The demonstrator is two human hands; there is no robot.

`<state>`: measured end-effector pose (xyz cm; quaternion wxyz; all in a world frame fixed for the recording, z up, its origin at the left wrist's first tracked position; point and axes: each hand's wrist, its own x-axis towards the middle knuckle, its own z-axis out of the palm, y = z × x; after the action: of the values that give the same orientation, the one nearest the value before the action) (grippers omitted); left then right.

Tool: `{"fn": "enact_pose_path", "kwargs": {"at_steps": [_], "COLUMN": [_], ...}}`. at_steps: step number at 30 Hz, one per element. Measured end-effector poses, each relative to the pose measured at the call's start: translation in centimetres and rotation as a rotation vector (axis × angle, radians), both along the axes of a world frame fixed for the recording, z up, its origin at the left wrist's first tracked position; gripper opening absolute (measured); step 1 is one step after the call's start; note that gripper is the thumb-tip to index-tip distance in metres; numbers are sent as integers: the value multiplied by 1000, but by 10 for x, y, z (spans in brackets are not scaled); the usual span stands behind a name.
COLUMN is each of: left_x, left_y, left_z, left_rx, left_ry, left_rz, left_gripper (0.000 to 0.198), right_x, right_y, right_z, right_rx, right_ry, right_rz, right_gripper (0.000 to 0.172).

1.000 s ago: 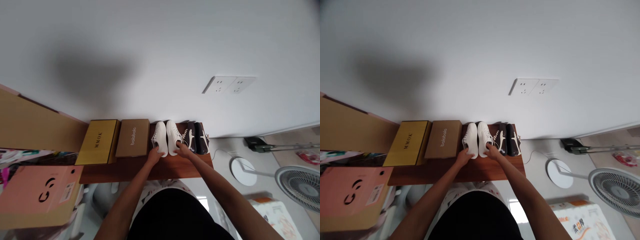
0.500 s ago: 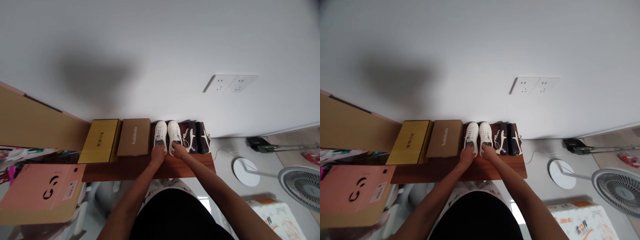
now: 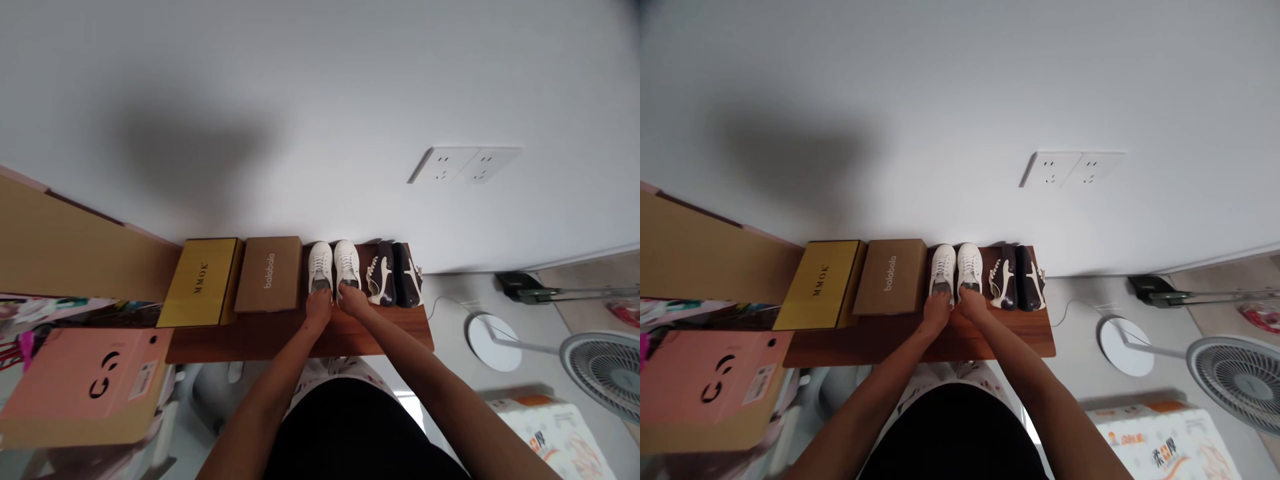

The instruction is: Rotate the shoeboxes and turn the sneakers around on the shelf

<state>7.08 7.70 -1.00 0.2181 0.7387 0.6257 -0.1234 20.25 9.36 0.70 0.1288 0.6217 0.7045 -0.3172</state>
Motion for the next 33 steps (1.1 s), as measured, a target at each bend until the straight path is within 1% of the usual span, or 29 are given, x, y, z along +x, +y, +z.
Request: {"fn": "enact_pose_path", "kwargs": {"at_steps": [5, 12, 16, 24, 28, 33], "left_x": [-2, 1, 2, 1, 3, 3], "left_y": [-1, 2, 4, 4, 6, 4], "left_z": [-2, -7, -7, -5, -6, -8], "left_rx": [-17, 2, -21, -2, -23, -29], "left_ry": [-20, -30, -27, -15, -25, -13], "left_rz": [23, 45, 71, 48, 66, 40], "left_gripper": [28, 26, 24, 25, 28, 31], "right_x": [-2, -5, -7, -11, -12, -16], "right_y": [0, 2, 3, 5, 4, 3], "right_z": [-3, -11, -13, -21, -24, -24], "right_rx": [-9, -13, -13, -23, -8, 14], "right_ry": [-1, 13, 23, 23, 29, 37], "right_rz": [-9, -12, -9, -18, -5, 16], "right_gripper": [26, 26, 24, 21, 19, 22]}}
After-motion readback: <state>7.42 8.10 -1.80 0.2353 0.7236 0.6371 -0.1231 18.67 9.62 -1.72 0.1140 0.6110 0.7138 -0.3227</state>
